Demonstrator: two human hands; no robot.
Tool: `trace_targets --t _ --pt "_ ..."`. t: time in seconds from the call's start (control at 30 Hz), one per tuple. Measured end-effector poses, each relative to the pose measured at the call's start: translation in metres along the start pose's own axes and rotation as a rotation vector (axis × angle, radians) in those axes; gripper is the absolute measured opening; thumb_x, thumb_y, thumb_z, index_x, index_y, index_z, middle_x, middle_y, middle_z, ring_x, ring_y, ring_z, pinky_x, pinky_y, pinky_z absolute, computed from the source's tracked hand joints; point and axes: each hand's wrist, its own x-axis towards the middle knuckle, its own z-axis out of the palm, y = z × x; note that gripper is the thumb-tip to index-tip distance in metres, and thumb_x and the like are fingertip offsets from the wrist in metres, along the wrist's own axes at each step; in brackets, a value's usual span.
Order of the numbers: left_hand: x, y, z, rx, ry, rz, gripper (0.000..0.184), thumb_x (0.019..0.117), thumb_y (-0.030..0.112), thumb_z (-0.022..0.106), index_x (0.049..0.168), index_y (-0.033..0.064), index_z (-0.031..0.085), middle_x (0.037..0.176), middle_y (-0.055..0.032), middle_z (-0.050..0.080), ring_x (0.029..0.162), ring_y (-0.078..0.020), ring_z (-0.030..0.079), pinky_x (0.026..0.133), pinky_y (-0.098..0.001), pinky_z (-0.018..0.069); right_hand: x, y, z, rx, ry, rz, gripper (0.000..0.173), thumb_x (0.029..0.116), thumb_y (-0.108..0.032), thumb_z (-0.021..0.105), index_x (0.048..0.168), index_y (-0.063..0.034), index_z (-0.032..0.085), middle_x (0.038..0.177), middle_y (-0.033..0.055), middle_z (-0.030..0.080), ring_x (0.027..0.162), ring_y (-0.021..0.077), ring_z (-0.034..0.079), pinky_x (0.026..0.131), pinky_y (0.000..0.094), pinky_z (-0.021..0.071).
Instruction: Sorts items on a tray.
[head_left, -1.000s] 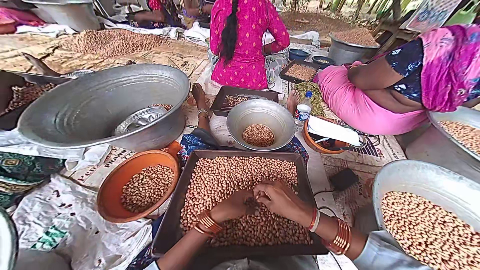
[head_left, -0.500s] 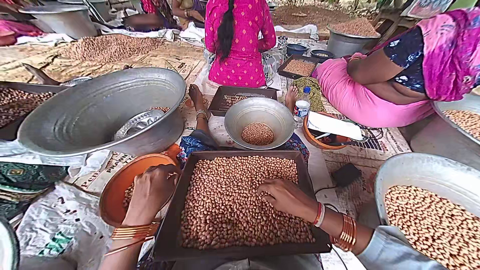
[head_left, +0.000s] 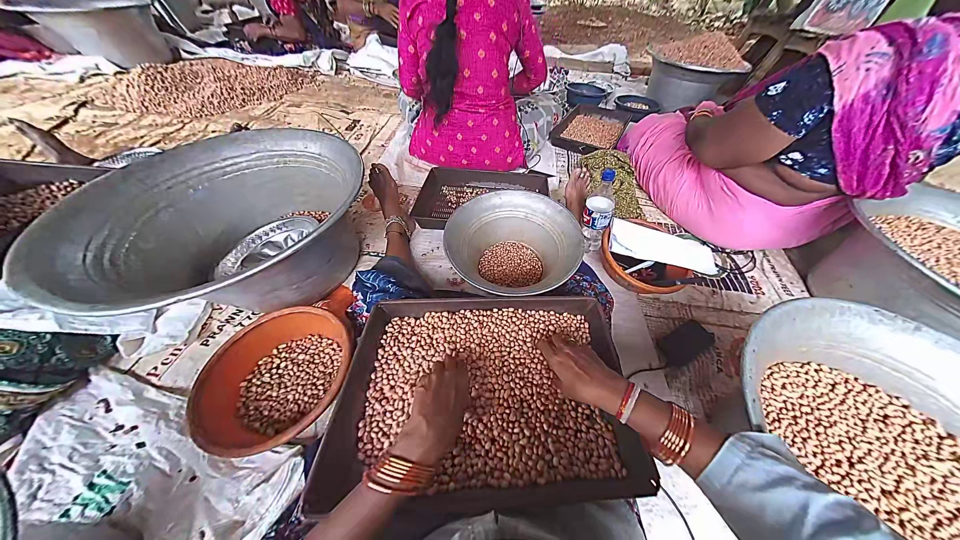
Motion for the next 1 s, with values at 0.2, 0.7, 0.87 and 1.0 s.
trace_targets --t 0.2,0.7,0.87,1.0 --pt "-0.016 0.035 0.029 -0.119 -0.144 0.205 0.069 0.0933 0.005 0.065 0.154 -0.0023 0.035 0.145 -0.0277 0.051 0.123 -0.0464 0.06 0.096 -0.0565 0.054 -0.014 -0.022 0.002 0.007 -0.24 -0.122 0.086 0.0852 -0.002 0.075 0.157 -0.0013 0.028 0.141 0.0318 0.051 0.124 0.0487 0.057 0.098 0.062 0.0487" --pt "-0.012 -0.008 0.029 -1.538 -0.037 0.259 0.047 0.094 -0.004 0.058 0.14 -0.0008 0.049 0.121 -0.0077 0.065 0.103 -0.0062 0.065 0.09 -0.0262 0.0558 -0.018 -0.011 -0.013 0.838 -0.093 -0.233 0.058 0.1004 -0.014 0.064 0.153 -0.002 0.043 0.149 0.0205 0.05 0.134 0.023 0.052 0.112 0.04 0.0422" --pt "-0.003 -0.037 0.014 -0.97 0.252 0.343 0.043 0.1002 0.006 0.05 0.143 0.0071 0.054 0.131 -0.0148 0.064 0.101 -0.0204 0.069 0.088 -0.0413 0.0571 -0.018 0.003 -0.024 0.773 0.135 -0.338 0.031 0.1007 0.001 0.045 0.121 -0.0069 0.066 0.121 0.0035 0.066 0.103 0.0061 0.061 0.09 0.0274 0.0507" --pt "-0.007 -0.032 0.013 -0.66 0.432 0.367 0.032 0.1006 0.011 0.058 0.131 0.0144 0.066 0.136 -0.0111 0.063 0.107 -0.0259 0.07 0.091 -0.0453 0.0581 -0.018 0.01 -0.025 0.65 0.236 -0.309 0.03 0.0996 -0.003 0.048 0.121 -0.0093 0.068 0.119 0.0063 0.068 0.098 0.0125 0.067 0.086 0.0334 0.0562"
